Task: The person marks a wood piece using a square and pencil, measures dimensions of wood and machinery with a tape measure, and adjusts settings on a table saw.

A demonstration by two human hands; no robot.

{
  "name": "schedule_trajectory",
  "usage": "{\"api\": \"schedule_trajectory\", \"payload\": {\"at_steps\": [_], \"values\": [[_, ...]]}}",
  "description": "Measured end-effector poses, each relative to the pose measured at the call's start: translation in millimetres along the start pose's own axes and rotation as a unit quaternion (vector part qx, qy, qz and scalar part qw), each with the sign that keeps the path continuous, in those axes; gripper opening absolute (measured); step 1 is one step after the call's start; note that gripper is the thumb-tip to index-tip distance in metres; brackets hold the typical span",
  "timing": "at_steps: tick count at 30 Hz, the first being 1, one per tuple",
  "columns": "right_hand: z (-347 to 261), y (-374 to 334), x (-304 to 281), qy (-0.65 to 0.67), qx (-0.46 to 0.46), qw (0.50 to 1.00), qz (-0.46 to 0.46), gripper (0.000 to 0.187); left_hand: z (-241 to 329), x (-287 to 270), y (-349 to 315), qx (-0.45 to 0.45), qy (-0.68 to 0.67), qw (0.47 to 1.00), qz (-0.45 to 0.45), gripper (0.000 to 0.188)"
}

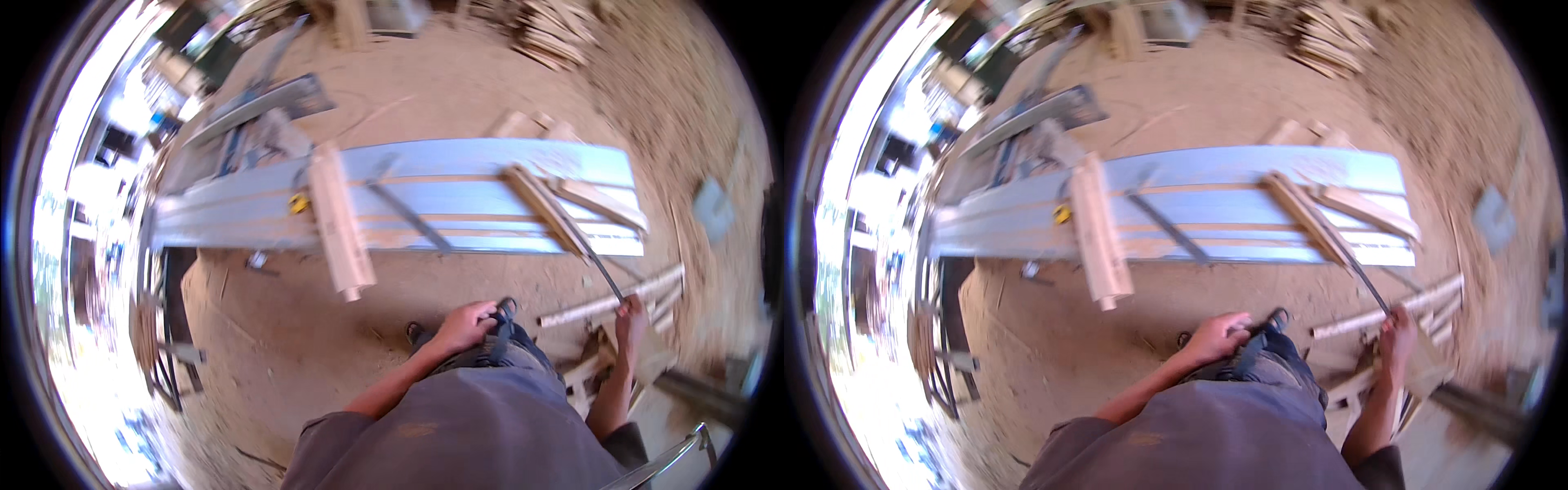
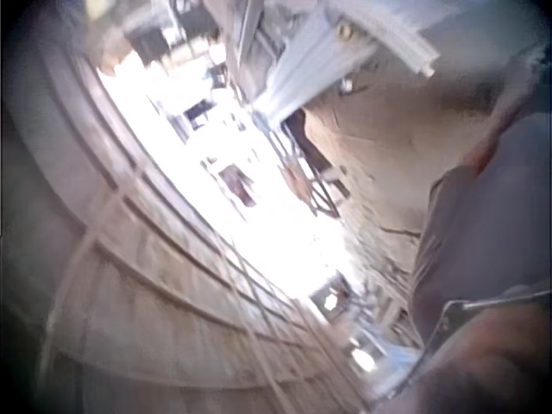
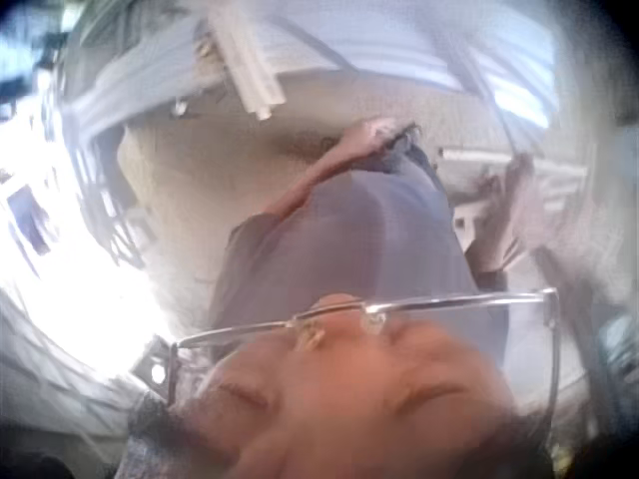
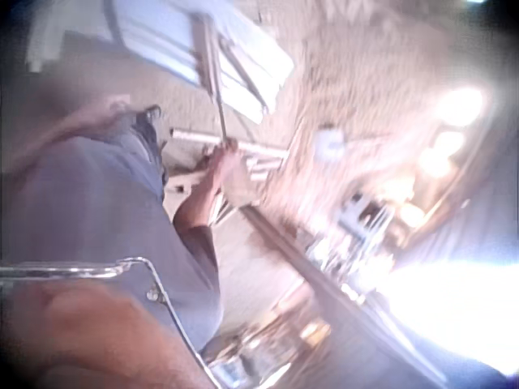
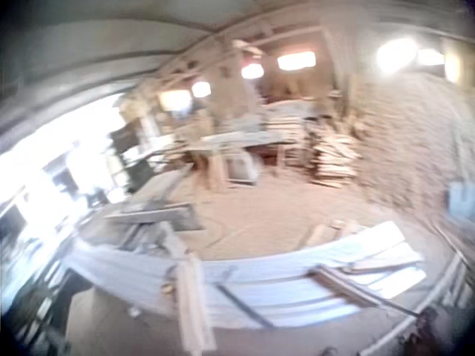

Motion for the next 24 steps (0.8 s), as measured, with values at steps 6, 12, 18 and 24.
{"api": "schedule_trajectory", "payload": {"at_steps": [6,12,18,24], "values": [[-148,1,43,0.111,-0.116,0.987,0.019,0.008,-47,-82,-68,0.041,-0.126,0.982,0.135,0.042],[-319,-25,99,0.099,-0.180,0.974,-0.099,0.007,-115,-131,-131,-0.006,-0.163,0.973,0.162,0.044],[-336,-48,100,0.050,-0.128,0.985,-0.101,0.008,-158,-134,-166,-0.008,-0.248,0.951,0.186,0.044],[-234,-51,40,0.018,-0.013,1.000,-0.008,0.009,-129,-115,-128,-0.017,-0.222,0.968,0.118,0.049]]}}
Point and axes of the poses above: each hand's wrist, its own y-axis towards the middle knuckle, its own x-axis out of the palm, z = x × y, the point moved 8 cm from there along y, towards the middle knuckle, and after that the axes turned 8 degrees about -x, right-handed, at the moved point
